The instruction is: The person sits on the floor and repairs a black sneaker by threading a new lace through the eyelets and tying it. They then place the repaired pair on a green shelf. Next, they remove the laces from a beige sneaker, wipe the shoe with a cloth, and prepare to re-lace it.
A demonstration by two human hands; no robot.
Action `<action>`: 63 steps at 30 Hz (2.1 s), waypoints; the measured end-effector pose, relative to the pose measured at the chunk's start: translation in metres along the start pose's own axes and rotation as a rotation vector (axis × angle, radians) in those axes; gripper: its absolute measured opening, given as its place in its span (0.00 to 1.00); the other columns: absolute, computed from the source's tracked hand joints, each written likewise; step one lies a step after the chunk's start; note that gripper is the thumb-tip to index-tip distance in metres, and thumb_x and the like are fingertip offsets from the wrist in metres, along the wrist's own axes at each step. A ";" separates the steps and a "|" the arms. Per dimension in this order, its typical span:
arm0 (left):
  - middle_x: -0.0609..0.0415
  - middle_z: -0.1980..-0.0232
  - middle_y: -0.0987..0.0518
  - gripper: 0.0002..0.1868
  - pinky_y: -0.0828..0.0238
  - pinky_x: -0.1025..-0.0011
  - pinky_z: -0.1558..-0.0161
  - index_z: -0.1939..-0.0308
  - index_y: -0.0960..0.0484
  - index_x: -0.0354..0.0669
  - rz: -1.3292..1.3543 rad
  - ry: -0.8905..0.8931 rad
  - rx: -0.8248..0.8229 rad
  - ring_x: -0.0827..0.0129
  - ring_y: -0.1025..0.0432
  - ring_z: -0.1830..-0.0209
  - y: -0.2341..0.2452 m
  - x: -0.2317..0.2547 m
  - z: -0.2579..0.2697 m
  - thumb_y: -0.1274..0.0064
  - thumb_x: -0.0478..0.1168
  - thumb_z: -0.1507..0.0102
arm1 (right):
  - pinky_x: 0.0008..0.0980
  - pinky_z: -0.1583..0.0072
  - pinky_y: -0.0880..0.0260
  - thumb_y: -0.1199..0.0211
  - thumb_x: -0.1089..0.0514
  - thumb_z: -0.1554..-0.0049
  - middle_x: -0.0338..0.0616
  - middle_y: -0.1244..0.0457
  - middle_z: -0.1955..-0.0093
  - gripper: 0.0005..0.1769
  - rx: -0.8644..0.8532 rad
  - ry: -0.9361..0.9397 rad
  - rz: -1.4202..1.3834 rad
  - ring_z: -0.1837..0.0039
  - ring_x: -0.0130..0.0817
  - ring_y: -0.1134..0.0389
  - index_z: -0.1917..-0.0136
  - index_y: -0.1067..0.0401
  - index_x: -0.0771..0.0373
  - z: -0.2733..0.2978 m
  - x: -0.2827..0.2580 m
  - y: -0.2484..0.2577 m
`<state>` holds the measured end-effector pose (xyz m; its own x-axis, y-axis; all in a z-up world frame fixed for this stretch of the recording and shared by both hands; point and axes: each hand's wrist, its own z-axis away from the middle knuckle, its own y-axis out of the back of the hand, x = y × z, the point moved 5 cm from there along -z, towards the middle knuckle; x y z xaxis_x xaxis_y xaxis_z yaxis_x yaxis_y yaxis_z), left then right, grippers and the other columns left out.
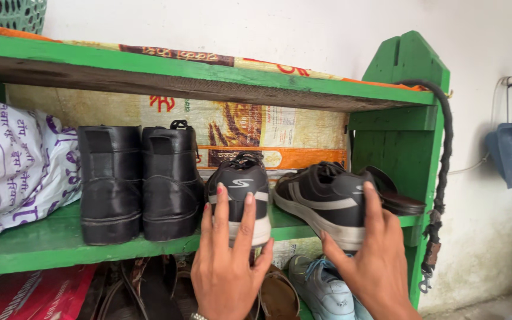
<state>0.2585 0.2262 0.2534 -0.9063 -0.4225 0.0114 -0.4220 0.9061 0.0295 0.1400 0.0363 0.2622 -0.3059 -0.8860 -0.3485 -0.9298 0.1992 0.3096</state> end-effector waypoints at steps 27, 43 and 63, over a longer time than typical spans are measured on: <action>0.44 0.20 0.43 0.31 0.40 0.40 0.30 0.27 0.28 0.60 -0.132 0.032 -0.031 0.36 0.47 0.22 -0.046 0.006 0.019 0.42 0.46 0.35 | 0.53 0.31 0.43 0.36 0.41 0.44 0.76 0.60 0.22 0.58 -0.164 0.197 -0.119 0.25 0.74 0.51 0.17 0.67 0.64 -0.001 -0.017 -0.057; 0.37 0.19 0.54 0.42 0.72 0.27 0.28 0.22 0.42 0.55 -0.103 0.148 -0.288 0.32 0.62 0.19 -0.052 0.022 0.041 0.46 0.47 0.40 | 0.49 0.38 0.33 0.31 0.48 0.50 0.61 0.68 0.14 0.59 -0.395 0.032 -0.125 0.29 0.64 0.44 0.16 0.63 0.48 0.039 -0.005 -0.045; 0.42 0.18 0.57 0.42 0.81 0.29 0.30 0.23 0.44 0.52 0.818 -0.179 -0.802 0.45 0.67 0.18 -0.073 0.337 0.224 0.51 0.39 0.42 | 0.47 0.32 0.36 0.42 0.70 0.50 0.65 0.60 0.17 0.49 -0.215 -0.477 0.157 0.28 0.62 0.41 0.18 0.54 0.62 0.245 0.186 0.166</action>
<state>-0.0212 0.0222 0.0308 -0.9191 0.3504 0.1803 0.3692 0.6058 0.7048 -0.1217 0.0070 0.0319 -0.5431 -0.5542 -0.6308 -0.8179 0.1790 0.5469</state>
